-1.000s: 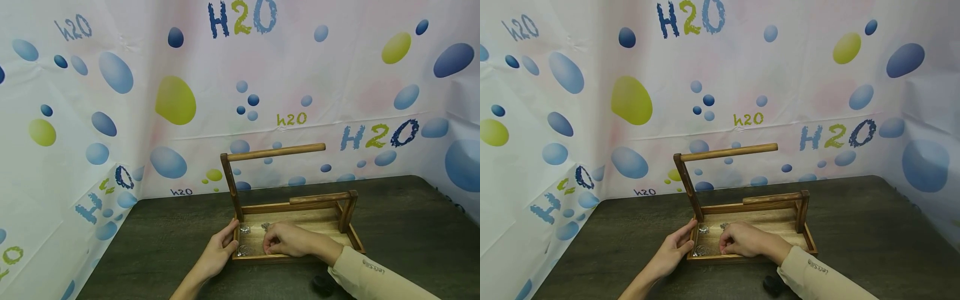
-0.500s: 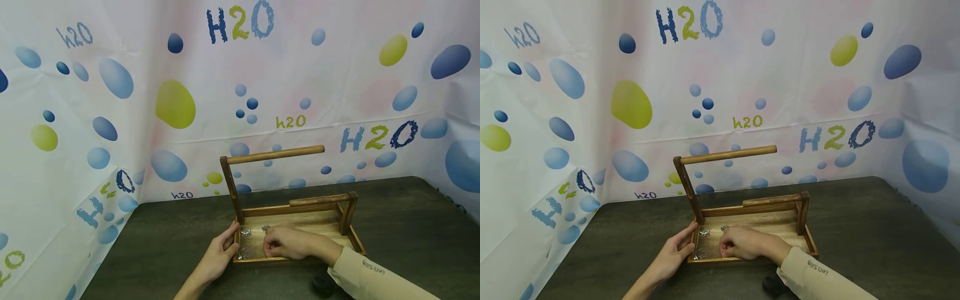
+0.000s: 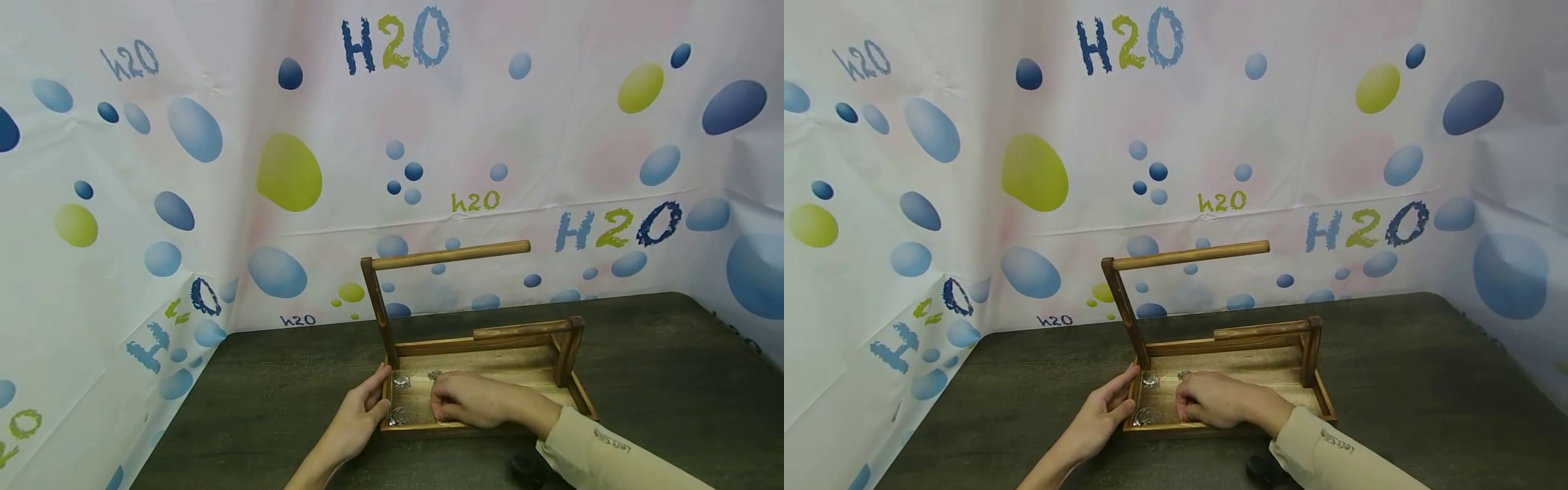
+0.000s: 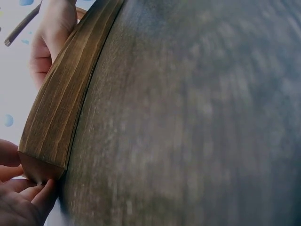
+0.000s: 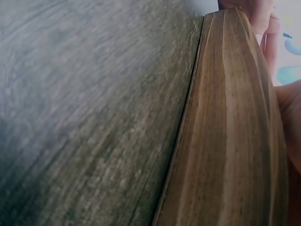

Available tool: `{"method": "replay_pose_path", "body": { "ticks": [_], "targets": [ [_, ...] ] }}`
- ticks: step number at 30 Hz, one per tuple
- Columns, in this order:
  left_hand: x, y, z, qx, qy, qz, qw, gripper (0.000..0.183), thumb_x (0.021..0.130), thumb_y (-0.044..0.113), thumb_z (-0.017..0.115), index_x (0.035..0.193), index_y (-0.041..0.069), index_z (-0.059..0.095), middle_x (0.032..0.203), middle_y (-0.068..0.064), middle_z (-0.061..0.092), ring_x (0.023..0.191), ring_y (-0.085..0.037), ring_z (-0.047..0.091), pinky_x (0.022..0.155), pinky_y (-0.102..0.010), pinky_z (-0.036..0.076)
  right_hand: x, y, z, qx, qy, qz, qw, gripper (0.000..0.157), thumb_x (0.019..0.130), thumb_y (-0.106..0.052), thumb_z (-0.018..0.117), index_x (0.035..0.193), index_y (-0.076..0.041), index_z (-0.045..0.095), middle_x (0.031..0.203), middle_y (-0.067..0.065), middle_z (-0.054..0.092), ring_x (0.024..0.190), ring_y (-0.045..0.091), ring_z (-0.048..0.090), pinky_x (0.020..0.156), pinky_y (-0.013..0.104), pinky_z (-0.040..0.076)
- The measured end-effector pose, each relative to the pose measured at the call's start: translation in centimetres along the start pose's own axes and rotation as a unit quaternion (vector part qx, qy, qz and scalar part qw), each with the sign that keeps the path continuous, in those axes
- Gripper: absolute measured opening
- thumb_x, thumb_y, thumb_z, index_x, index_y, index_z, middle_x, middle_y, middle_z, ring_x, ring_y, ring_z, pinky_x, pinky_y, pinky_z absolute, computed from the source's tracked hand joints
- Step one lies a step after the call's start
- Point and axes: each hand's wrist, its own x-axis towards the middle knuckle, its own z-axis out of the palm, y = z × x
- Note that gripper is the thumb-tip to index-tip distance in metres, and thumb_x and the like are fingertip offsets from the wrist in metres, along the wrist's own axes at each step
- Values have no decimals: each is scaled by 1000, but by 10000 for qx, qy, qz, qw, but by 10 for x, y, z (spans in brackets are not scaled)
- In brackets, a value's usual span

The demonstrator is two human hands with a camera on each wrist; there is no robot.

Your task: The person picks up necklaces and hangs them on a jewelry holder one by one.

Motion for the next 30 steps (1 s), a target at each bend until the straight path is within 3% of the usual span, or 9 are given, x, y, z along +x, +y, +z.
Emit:
{"method": "replay_pose_path", "body": {
  "ticks": [18, 27, 30],
  "targets": [
    [0, 0, 1, 29, 78, 68, 9999, 56, 103, -7, 44, 154, -12, 22, 163, -29, 5, 148, -41, 15, 110, -27, 35, 3, -3, -3, 981, 179, 52, 9950, 14, 106, -21, 54, 95, -19, 61, 79, -12, 55, 66, 1, 47, 62, 22, 43],
    [-1, 1, 1, -14, 66, 98, 9999, 56, 103, -7, 44, 154, -12, 22, 162, -30, 5, 148, -42, 14, 111, -28, 33, 1, -7, -8, 1746, 378, 78, 9839, 18, 108, -21, 48, 99, -11, 59, 78, -4, 51, 65, 6, 45, 62, 23, 40],
    [-1, 2, 1, -31, 53, 124, 9999, 56, 103, -8, 43, 154, -12, 22, 162, -30, 4, 147, -42, 14, 111, -29, 33, 2, -8, -10, 2054, 515, 109, 9773, 20, 108, -21, 47, 101, -6, 59, 80, 5, 54, 66, 9, 46, 61, 23, 41]
  ]
}}
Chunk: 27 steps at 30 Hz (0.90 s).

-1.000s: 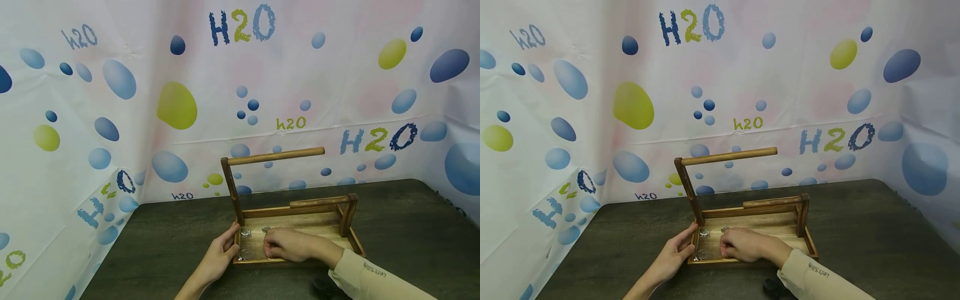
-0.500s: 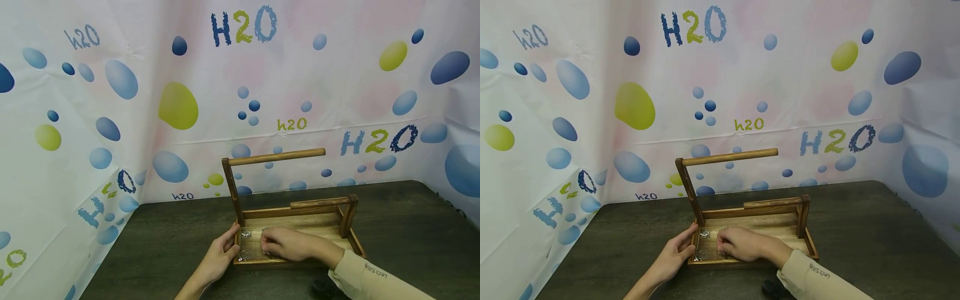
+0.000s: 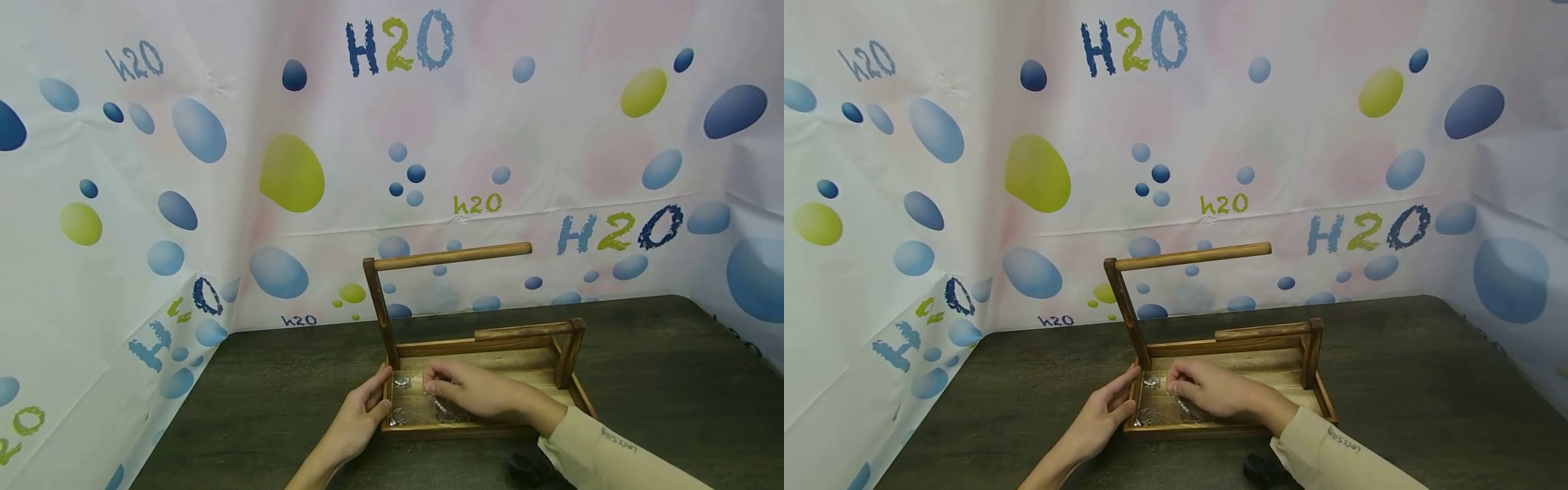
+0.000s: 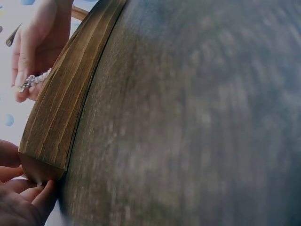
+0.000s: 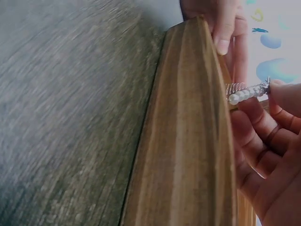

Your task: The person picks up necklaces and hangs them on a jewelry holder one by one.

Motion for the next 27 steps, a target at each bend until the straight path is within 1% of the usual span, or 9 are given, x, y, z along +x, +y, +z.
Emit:
{"method": "replay_pose_path", "body": {
  "ticks": [2, 4, 7, 10, 14, 16, 19, 26, 27],
  "targets": [
    [0, 0, 0, 6, -7, 11, 10000, 56, 102, -8, 43, 154, -12, 22, 162, -30, 4, 147, -42, 14, 111, -29, 33, 1, -1, -1, 210, 70, 51, 9997, 21, 108, -21, 48, 103, -4, 58, 81, 11, 56, 66, 13, 48, 60, 23, 43],
    [1, 0, 0, 14, -8, 30, 10000, 56, 102, -8, 43, 154, -13, 22, 162, -31, 4, 147, -43, 14, 111, -30, 33, 2, -2, -1, 343, 116, 68, 9993, 21, 108, -20, 48, 104, -1, 58, 81, 14, 56, 65, 15, 48, 58, 23, 43],
    [2, -1, 0, 21, 2, 23, 10000, 56, 102, -8, 43, 154, -12, 22, 162, -30, 5, 148, -41, 14, 112, -30, 33, 4, -2, -2, 507, 192, -12, 9985, 21, 108, -17, 48, 105, 2, 57, 79, 10, 55, 66, 16, 49, 58, 23, 44],
    [2, -2, -1, 10, 19, -8, 10000, 56, 102, -8, 43, 155, -11, 22, 163, -29, 5, 148, -40, 15, 112, -30, 33, 6, -4, -3, 717, 247, -166, 9970, 20, 108, -15, 47, 105, 3, 55, 78, 6, 54, 67, 19, 50, 58, 28, 45],
    [3, -3, -1, 41, 39, -21, 10000, 56, 102, -8, 43, 154, -11, 23, 163, -29, 6, 148, -40, 15, 111, -28, 34, 7, -7, -3, 979, 333, -366, 9940, 18, 109, -14, 45, 104, 1, 54, 78, 8, 54, 67, 24, 50, 60, 33, 46],
    [2, -3, -1, 61, 39, -12, 10000, 56, 102, -7, 43, 154, -11, 23, 163, -29, 6, 148, -41, 15, 111, -28, 34, 8, -9, -3, 1096, 383, -411, 9924, 16, 109, -13, 44, 105, 0, 53, 79, 8, 54, 68, 25, 51, 61, 32, 47],
    [2, -3, -1, 91, 32, -1, 10000, 56, 103, -7, 43, 154, -11, 23, 163, -29, 6, 148, -40, 14, 111, -28, 33, 7, -10, -3, 1250, 421, -425, 9904, 17, 110, -14, 43, 107, 0, 52, 81, 8, 57, 70, 25, 52, 63, 30, 48],
    [-1, -2, -1, 87, 21, 24, 10000, 56, 103, -7, 43, 154, -11, 23, 162, -29, 6, 148, -41, 13, 112, -30, 31, 7, -12, -3, 1496, 559, -381, 9864, 28, 111, -20, 41, 112, 7, 48, 84, 8, 57, 72, 28, 50, 61, 30, 45],
    [-1, -2, -1, 81, 14, 30, 10000, 56, 103, -7, 43, 154, -11, 23, 162, -29, 6, 148, -41, 13, 113, -31, 31, 7, -13, -3, 1524, 582, -400, 9858, 27, 111, -20, 41, 112, 6, 49, 85, 9, 57, 71, 28, 50, 61, 30, 44]
  ]
}}
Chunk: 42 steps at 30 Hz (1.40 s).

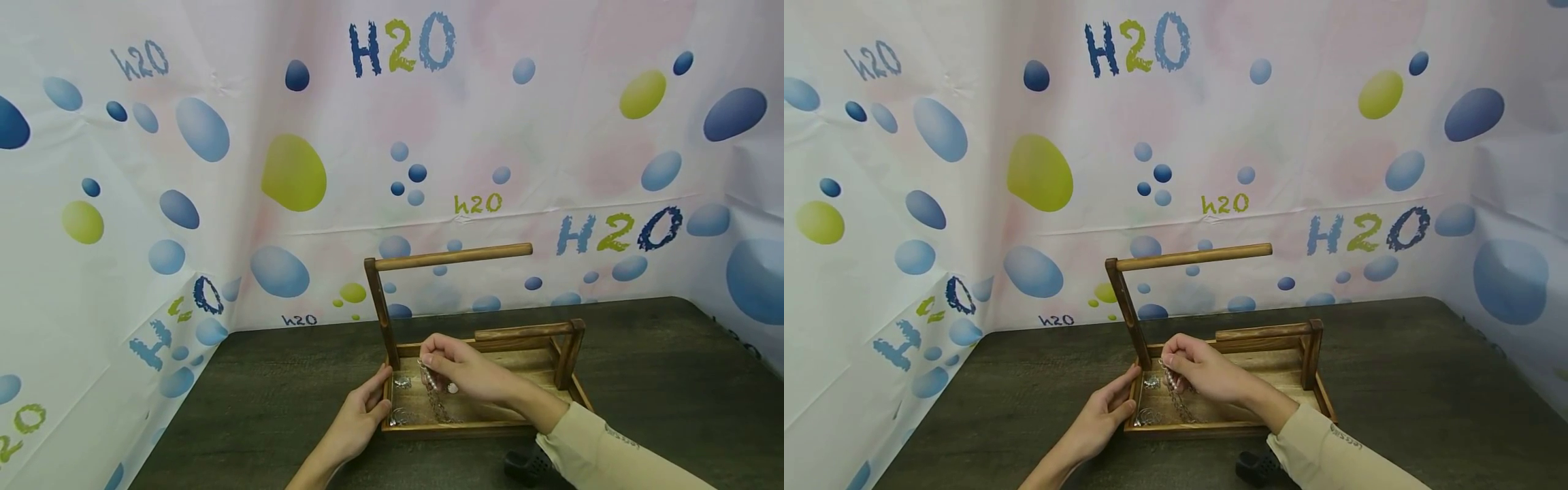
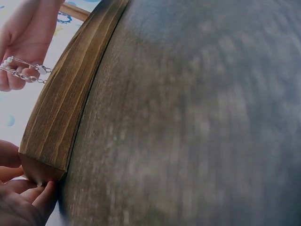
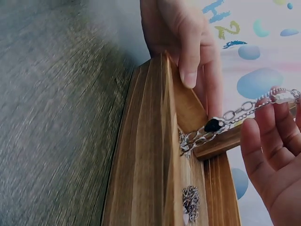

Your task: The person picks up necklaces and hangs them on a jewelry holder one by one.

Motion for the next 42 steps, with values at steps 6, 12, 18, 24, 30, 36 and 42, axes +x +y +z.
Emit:
{"method": "replay_pose_path", "body": {
  "ticks": [6, 12, 18, 24, 30, 36, 42],
  "targets": [
    [0, 0, 0, 24, -17, -18, 10000, 55, 103, -6, 43, 155, -10, 23, 162, -29, 6, 148, -41, 13, 114, -35, 30, 2, -6, 3, 248, 65, -84, 9996, 24, 111, -21, 40, 111, 0, 51, 88, 11, 58, 72, 22, 52, 60, 29, 43],
    [0, -1, 0, 30, -27, -71, 10000, 55, 104, -5, 43, 155, -10, 23, 163, -29, 6, 148, -42, 13, 112, -31, 33, 6, -14, 7, 564, 182, -133, 9982, 27, 111, -22, 41, 113, 4, 48, 90, 11, 58, 81, 22, 64, 73, 37, 56],
    [1, 0, -1, 25, -30, -135, 9999, 55, 104, -4, 43, 156, -9, 23, 163, -28, 5, 148, -41, 13, 112, -30, 34, 8, -23, 10, 715, 243, -237, 9969, 28, 111, -20, 38, 113, 6, 46, 96, 17, 59, 83, 21, 66, 78, 39, 58],
    [1, -1, -1, 12, -33, -109, 9999, 55, 104, -5, 43, 155, -10, 23, 163, -29, 5, 148, -42, 14, 112, -31, 34, 12, -32, 11, 298, 390, -520, 9974, 24, 111, -17, 39, 110, 5, 48, 93, 21, 60, 80, 24, 64, 75, 42, 59],
    [1, -1, 0, 24, -29, -21, 10000, 55, 103, -5, 43, 155, -11, 23, 162, -30, 5, 148, -42, 15, 112, -33, 33, 15, -42, 10, -135, 455, -740, 9961, 22, 111, -16, 40, 110, 5, 49, 93, 18, 61, 81, 25, 63, 76, 43, 58],
    [-1, -1, 0, -25, -38, 17, 10000, 55, 103, -6, 43, 154, -12, 22, 161, -32, 5, 147, -44, 15, 112, -34, 34, 17, -53, 9, -470, 598, -713, 9946, 19, 111, -15, 40, 108, 0, 51, 93, 15, 63, 81, 23, 63, 75, 37, 57],
    [0, -1, -1, -63, -42, -35, 10000, 56, 104, -5, 43, 155, -11, 21, 162, -31, 5, 147, -43, 14, 112, -32, 35, 20, -60, 9, -641, 753, -714, 9925, 20, 111, -15, 40, 109, 2, 51, 89, 14, 64, 80, 28, 62, 73, 38, 56]
  ]
}}
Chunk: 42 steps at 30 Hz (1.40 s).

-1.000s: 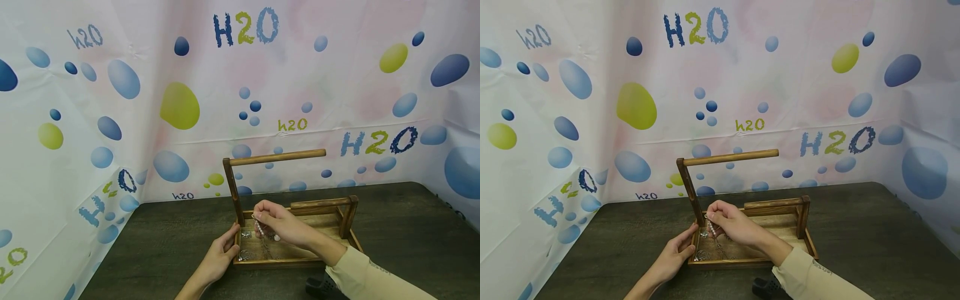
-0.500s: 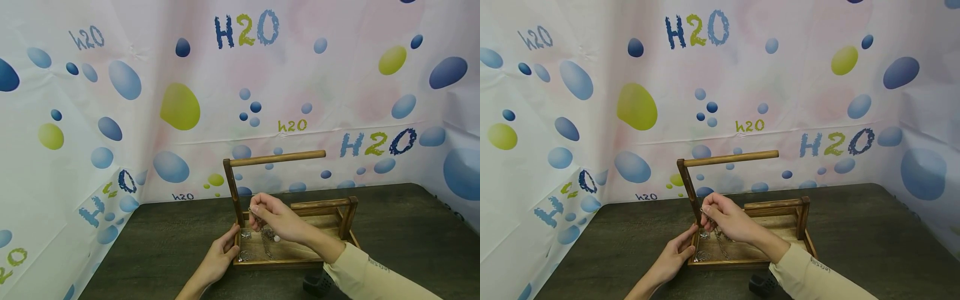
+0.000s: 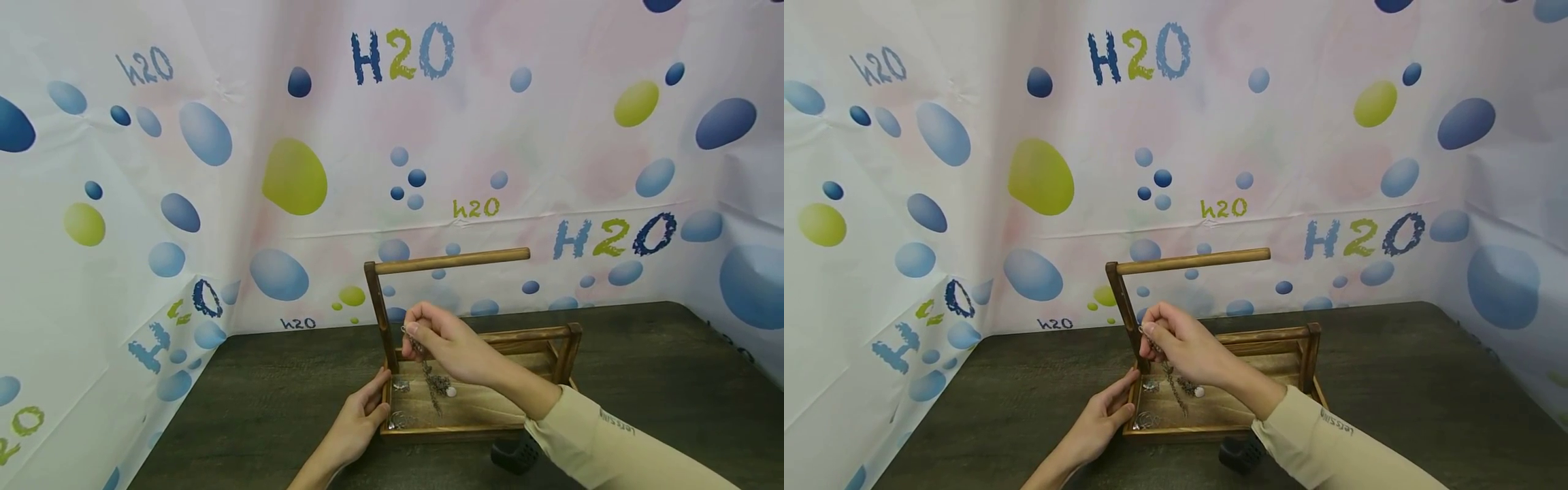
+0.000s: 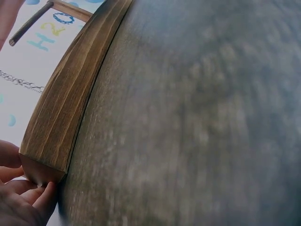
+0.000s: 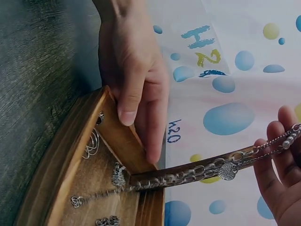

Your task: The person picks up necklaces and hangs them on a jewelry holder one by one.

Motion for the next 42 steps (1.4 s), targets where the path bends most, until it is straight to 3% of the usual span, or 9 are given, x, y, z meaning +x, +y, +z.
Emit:
{"method": "replay_pose_path", "body": {
  "ticks": [9, 12, 15, 19, 28, 31, 34, 38, 42],
  "targets": [
    [-1, 1, 0, 41, -42, -67, 10000, 56, 105, -3, 43, 156, -9, 21, 163, -29, 4, 147, -43, 14, 111, -32, 35, 5, -7, -3, -88, 45, 212, 9997, 22, 111, -18, 38, 111, 0, 49, 92, 19, 65, 78, 36, 57, 66, 38, 54],
    [0, 1, 0, 49, -21, -35, 10000, 56, 104, -4, 43, 155, -10, 22, 162, -30, 4, 147, -43, 14, 112, -32, 34, 6, -9, -4, -273, 45, 216, 9994, 22, 111, -19, 39, 111, -1, 50, 92, 15, 66, 70, 40, 52, 59, 34, 49],
    [1, 0, 0, 55, -15, 22, 10000, 55, 104, -5, 42, 155, -11, 22, 162, -30, 5, 147, -44, 14, 112, -33, 33, 8, -10, -5, -466, 60, 159, 9988, 22, 111, -20, 39, 110, -2, 51, 90, 9, 67, 67, 35, 51, 58, 33, 46],
    [1, 0, 0, 17, -38, 20, 10000, 56, 104, -5, 42, 155, -10, 21, 162, -30, 4, 147, -44, 14, 112, -32, 34, 11, -11, -7, -659, 114, 105, 9977, 22, 111, -19, 40, 108, -2, 52, 89, 6, 67, 68, 23, 51, 61, 30, 45],
    [0, 0, -1, 13, -50, 2, 10000, 56, 105, -3, 42, 156, -8, 22, 163, -29, 3, 147, -44, 15, 111, -31, 36, 17, -17, -9, -876, 149, 79, 9960, 17, 110, -14, 42, 105, -2, 53, 88, 7, 67, 82, 28, 60, 71, 30, 50],
    [0, -1, -1, 40, -42, 34, 10000, 56, 105, -3, 43, 156, -8, 22, 163, -29, 4, 147, -44, 15, 111, -33, 35, 19, -21, -8, -1411, 140, 91, 9899, 14, 109, -13, 44, 102, -6, 54, 87, 4, 66, 69, 22, 55, 62, 29, 48],
    [0, -1, -1, 56, -23, 35, 10000, 56, 105, -3, 43, 156, -8, 22, 163, -29, 4, 147, -44, 16, 111, -34, 35, 20, -26, -5, -2105, 89, 46, 9775, 13, 109, -13, 46, 100, -9, 54, 86, 0, 64, 59, 16, 47, 53, 27, 42],
    [0, -1, 0, 45, 4, -1, 10000, 56, 104, -3, 43, 156, -8, 22, 163, -29, 4, 147, -44, 16, 111, -35, 35, 20, -29, -3, -2679, -53, -57, 9634, 10, 108, -14, 47, 100, -11, 53, 84, -1, 57, 61, 12, 46, 55, 27, 43],
    [0, -1, 0, 28, 5, -36, 10000, 56, 104, -3, 43, 156, -8, 23, 163, -28, 4, 147, -45, 16, 111, -37, 36, 21, -31, -3, -2938, -125, -89, 9557, 9, 108, -13, 47, 100, -12, 51, 81, -2, 50, 63, 11, 44, 58, 27, 41]
  ]
}}
